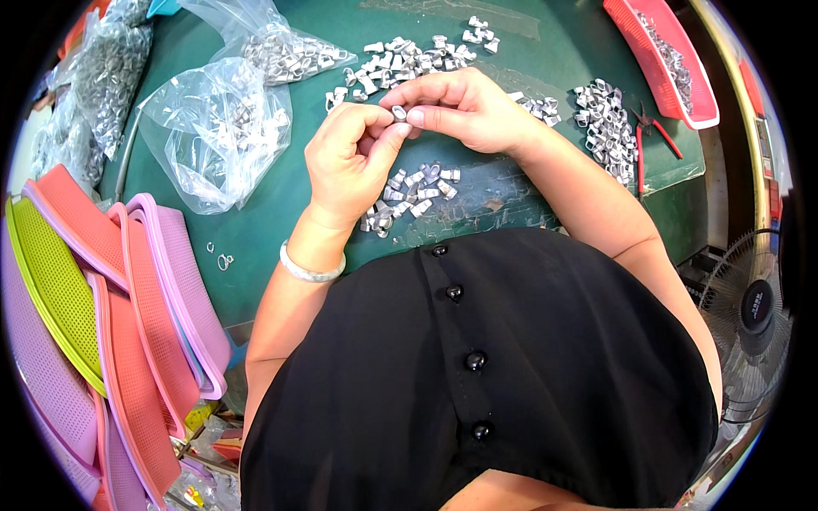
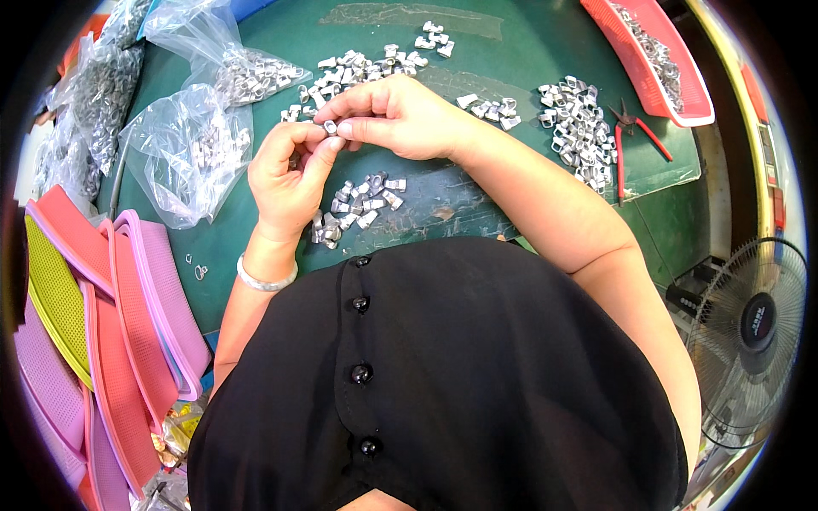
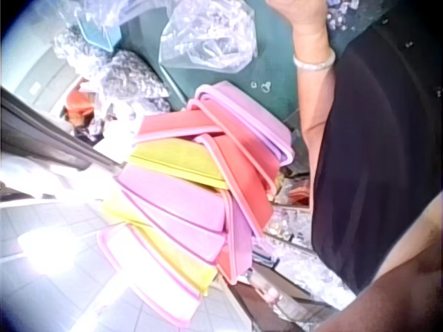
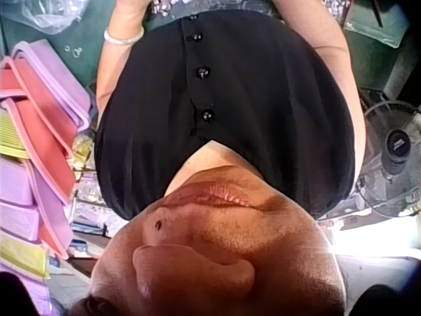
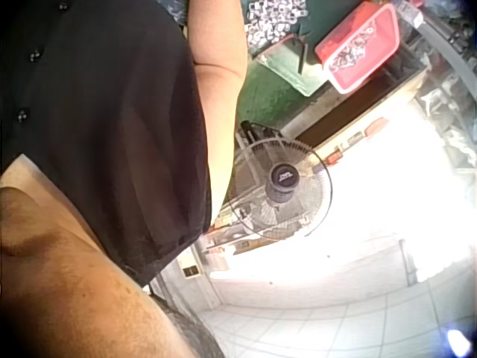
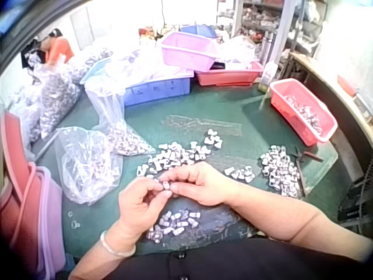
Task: The person repeatedly picks up small silver metal components and a small ring from a green work surface, then joins them by hand. The person places the assembled units back on the table and continues the process with additional parts from nearby plastic bags and trays.
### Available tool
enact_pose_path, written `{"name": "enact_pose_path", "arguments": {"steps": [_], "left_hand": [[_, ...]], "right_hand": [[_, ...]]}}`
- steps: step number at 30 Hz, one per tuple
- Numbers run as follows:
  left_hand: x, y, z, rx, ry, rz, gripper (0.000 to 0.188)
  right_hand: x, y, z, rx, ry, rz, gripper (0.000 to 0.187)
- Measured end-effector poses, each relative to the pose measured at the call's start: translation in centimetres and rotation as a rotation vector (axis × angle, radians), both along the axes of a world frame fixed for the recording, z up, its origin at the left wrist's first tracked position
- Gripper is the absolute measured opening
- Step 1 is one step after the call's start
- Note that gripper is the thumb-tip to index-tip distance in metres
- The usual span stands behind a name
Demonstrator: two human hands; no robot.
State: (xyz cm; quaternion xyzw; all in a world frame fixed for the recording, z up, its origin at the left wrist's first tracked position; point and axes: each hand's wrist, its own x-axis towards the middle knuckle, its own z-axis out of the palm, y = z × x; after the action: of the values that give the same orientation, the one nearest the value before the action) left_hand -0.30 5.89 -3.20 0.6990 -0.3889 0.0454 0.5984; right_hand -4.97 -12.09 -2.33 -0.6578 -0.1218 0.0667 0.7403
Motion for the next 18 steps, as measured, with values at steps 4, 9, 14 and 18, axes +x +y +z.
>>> {"name": "enact_pose_path", "arguments": {"steps": [4,9,14,18], "left_hand": [[0.0,0.1,0.4,0.067,-0.013,0.008,0.013],[0.5,0.4,-0.1,0.045,0.095,0.073,0.014],[0.7,0.5,-0.3,0.104,0.195,0.105,0.01],[0.7,0.6,0.0,0.167,0.207,0.075,0.01]], "right_hand": [[-0.1,-0.4,0.6,-0.159,-0.044,-0.007,0.018],[-0.2,-4.3,4.0,-0.879,-0.245,0.092,0.01],[-2.1,-7.0,6.2,-1.48,-0.05,0.055,0.012],[-2.1,-6.6,5.5,-1.41,-0.219,-0.038,0.018]]}}
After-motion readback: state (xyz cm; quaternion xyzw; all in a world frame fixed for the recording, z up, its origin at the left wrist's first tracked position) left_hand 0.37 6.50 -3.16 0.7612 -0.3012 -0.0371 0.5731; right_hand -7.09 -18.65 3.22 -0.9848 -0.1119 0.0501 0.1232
